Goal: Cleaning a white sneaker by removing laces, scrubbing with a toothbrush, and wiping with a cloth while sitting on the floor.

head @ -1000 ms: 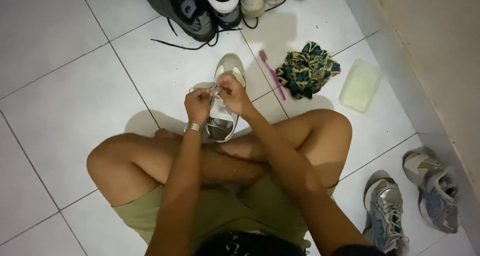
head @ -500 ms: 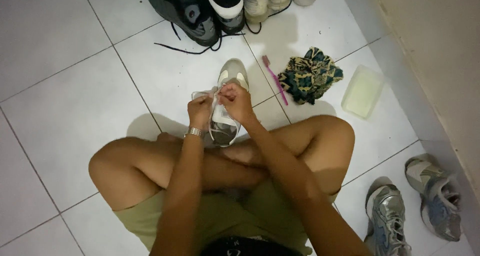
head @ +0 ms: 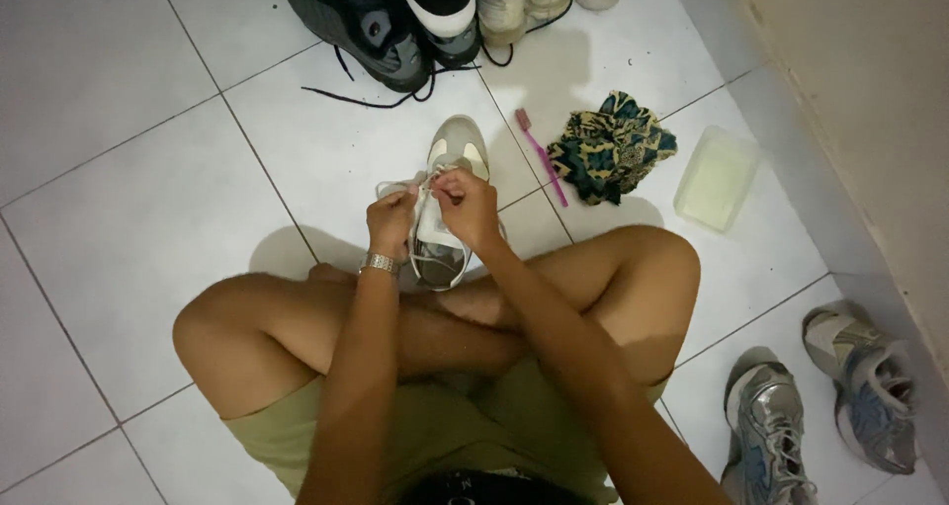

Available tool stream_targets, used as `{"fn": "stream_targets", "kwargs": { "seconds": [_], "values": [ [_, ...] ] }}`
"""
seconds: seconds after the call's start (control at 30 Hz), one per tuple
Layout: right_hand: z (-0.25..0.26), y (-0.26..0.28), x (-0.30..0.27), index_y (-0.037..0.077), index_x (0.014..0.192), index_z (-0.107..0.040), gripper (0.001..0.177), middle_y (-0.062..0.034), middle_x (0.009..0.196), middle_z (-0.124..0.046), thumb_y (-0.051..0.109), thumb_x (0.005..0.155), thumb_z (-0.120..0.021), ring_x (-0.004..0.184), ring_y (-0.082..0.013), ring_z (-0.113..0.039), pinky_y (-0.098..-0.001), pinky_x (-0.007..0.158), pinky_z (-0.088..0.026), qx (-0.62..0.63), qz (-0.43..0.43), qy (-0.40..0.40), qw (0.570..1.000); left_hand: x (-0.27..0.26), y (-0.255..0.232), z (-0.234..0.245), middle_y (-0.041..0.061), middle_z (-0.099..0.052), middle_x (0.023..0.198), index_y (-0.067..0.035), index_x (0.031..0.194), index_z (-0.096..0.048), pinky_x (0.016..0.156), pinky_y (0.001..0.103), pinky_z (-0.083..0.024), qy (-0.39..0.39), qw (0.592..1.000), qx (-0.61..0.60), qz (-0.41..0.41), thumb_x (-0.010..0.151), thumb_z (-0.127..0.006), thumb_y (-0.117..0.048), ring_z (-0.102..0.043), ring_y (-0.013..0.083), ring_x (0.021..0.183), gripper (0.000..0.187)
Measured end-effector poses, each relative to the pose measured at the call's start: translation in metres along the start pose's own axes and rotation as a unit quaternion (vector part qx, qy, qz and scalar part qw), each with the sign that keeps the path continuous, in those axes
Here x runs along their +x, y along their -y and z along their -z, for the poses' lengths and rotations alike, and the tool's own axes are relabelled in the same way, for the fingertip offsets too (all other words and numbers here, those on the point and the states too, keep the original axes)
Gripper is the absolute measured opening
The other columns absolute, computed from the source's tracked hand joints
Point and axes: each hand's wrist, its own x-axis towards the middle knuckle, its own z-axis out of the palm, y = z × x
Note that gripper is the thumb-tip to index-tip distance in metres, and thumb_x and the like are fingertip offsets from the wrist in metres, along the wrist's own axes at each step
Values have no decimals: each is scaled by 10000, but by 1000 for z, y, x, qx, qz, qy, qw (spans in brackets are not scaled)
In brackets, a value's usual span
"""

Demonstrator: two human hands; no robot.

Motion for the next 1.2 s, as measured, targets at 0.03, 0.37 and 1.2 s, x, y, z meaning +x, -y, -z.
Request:
{"fn": "stream_targets", "kwargs": {
  "seconds": [0.03, 0.37, 1.2],
  "values": [
    [1, 0, -2, 82, 986, -738, 105, -185, 963, -770, 56, 885, -744, 976, -371, -739, -453, 893, -590, 5, 4, -2, 1000, -4, -3, 2, 208, -746, 954, 18, 1063, -773, 700, 374, -560, -2, 1000, -6, 4, 881, -793, -281, -670, 224, 890, 351],
    [-1, 6, -3, 65, 976, -708, 88, -153, 969, -776, 84, 903, -754, 969, -297, -743, -422, 895, -584, 17, -3, -4, 1000, 24, 27, 5, 178, -762, 898, -86, 1006, -819, 705, 422, -566, 12, 998, 59, -33, 914, -760, -365, -714, 267, 874, 299],
    [1, 21, -9, 99, 1190, -544, 276, -230, 957, -744, 63, 941, -659, 921, -427, -733, -487, 799, -600, -85, 102, -2, 991, -2, -22, 12, 121, -770, 1007, -216, 1039, -827, 856, 436, -568, 82, 993, 89, 10, 771, -816, -448, -719, 324, 1026, 355]
  ]
}}
